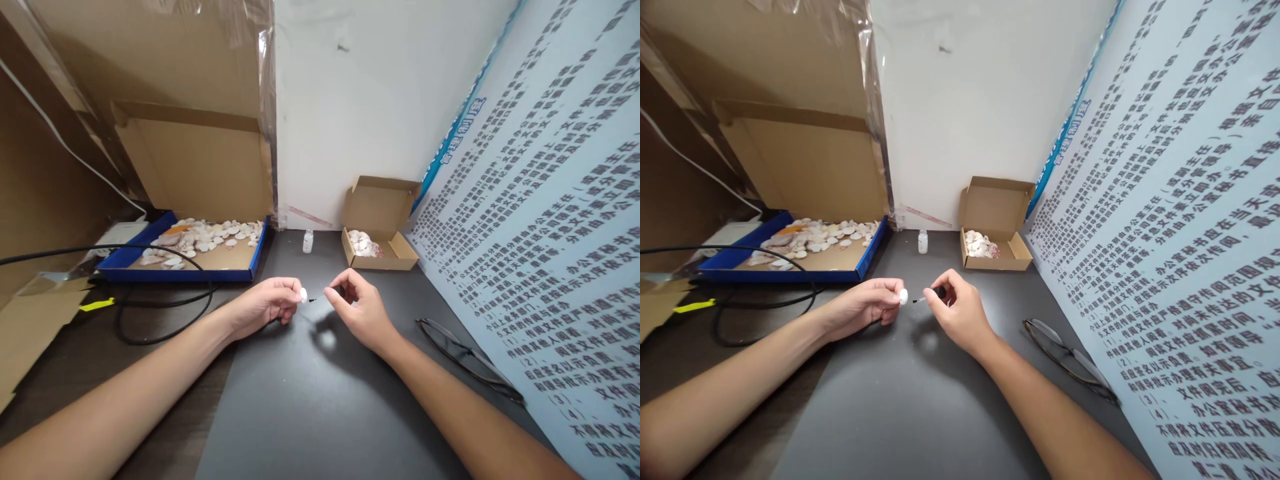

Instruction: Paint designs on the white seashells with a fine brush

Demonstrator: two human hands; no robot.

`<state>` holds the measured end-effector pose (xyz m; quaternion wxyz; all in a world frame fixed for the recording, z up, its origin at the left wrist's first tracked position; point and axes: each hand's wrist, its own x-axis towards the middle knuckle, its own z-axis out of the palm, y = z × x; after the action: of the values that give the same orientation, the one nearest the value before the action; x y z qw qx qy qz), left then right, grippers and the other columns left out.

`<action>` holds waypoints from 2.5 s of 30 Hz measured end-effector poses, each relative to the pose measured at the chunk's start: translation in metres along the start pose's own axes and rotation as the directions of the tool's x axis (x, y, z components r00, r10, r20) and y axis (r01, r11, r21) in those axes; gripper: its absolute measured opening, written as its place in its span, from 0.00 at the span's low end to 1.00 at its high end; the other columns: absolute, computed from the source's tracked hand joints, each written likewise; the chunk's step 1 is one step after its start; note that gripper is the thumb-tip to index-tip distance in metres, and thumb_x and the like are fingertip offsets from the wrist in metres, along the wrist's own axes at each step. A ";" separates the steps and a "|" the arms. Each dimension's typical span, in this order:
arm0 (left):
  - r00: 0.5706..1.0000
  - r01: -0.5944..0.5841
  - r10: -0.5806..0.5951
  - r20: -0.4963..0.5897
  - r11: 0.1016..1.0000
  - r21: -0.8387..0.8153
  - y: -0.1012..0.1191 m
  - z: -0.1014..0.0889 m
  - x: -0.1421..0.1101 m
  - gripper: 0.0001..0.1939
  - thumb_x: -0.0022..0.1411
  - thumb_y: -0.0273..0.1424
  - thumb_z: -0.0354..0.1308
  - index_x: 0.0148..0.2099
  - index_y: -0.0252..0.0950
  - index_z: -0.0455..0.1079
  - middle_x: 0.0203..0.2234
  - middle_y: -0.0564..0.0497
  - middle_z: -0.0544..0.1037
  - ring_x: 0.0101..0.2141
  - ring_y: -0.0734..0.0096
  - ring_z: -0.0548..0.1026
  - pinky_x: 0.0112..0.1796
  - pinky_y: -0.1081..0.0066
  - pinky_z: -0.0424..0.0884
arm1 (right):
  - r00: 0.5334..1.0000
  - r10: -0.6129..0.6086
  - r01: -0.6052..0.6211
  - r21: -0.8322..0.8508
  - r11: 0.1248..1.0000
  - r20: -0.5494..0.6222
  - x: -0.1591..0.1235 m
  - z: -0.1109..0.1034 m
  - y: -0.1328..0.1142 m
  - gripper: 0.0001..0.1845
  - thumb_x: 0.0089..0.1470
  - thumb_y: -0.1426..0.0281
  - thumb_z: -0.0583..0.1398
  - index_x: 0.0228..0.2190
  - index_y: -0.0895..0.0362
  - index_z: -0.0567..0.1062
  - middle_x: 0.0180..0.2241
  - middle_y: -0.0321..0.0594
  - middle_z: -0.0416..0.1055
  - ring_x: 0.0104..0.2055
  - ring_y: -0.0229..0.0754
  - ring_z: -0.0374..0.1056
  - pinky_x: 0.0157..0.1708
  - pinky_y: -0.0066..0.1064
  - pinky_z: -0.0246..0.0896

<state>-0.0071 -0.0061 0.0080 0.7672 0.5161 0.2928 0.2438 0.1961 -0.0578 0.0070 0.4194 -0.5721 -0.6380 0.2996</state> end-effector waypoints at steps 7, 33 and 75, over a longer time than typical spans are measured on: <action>1.000 0.030 -0.029 0.002 0.999 -0.044 0.001 -0.002 0.001 0.06 0.54 0.29 0.58 0.32 0.33 0.64 0.21 0.54 0.62 0.22 0.77 0.61 0.25 0.75 0.57 | 0.999 0.015 -0.020 0.169 0.985 0.033 -0.001 0.002 0.002 0.27 0.54 0.49 0.53 0.36 0.64 0.63 0.24 0.35 0.59 0.25 0.20 0.54 0.28 0.13 0.54; 0.990 0.137 -0.129 0.054 0.972 -0.189 0.002 0.000 -0.002 0.08 0.62 0.31 0.54 0.33 0.33 0.59 0.19 0.55 0.61 0.22 0.78 0.59 0.25 0.76 0.60 | 0.960 0.222 -0.269 0.339 0.902 0.169 0.000 0.018 0.012 0.29 0.51 0.49 0.56 0.34 0.63 0.58 0.25 0.33 0.54 0.23 0.18 0.49 0.23 0.11 0.47; 0.999 0.012 -0.017 0.039 0.993 0.118 -0.011 -0.001 0.002 0.17 0.60 0.41 0.58 0.34 0.36 0.55 0.16 0.60 0.62 0.17 0.81 0.62 0.21 0.78 0.62 | 0.974 0.162 -0.213 0.382 0.899 0.161 0.004 0.018 0.022 0.30 0.50 0.49 0.58 0.32 0.63 0.53 0.23 0.31 0.50 0.23 0.18 0.49 0.23 0.12 0.48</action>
<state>-0.0053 -0.0081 -0.0024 0.7428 0.5631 0.2950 0.2100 0.1913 -0.0487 -0.0195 0.4547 -0.5142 -0.5310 0.4969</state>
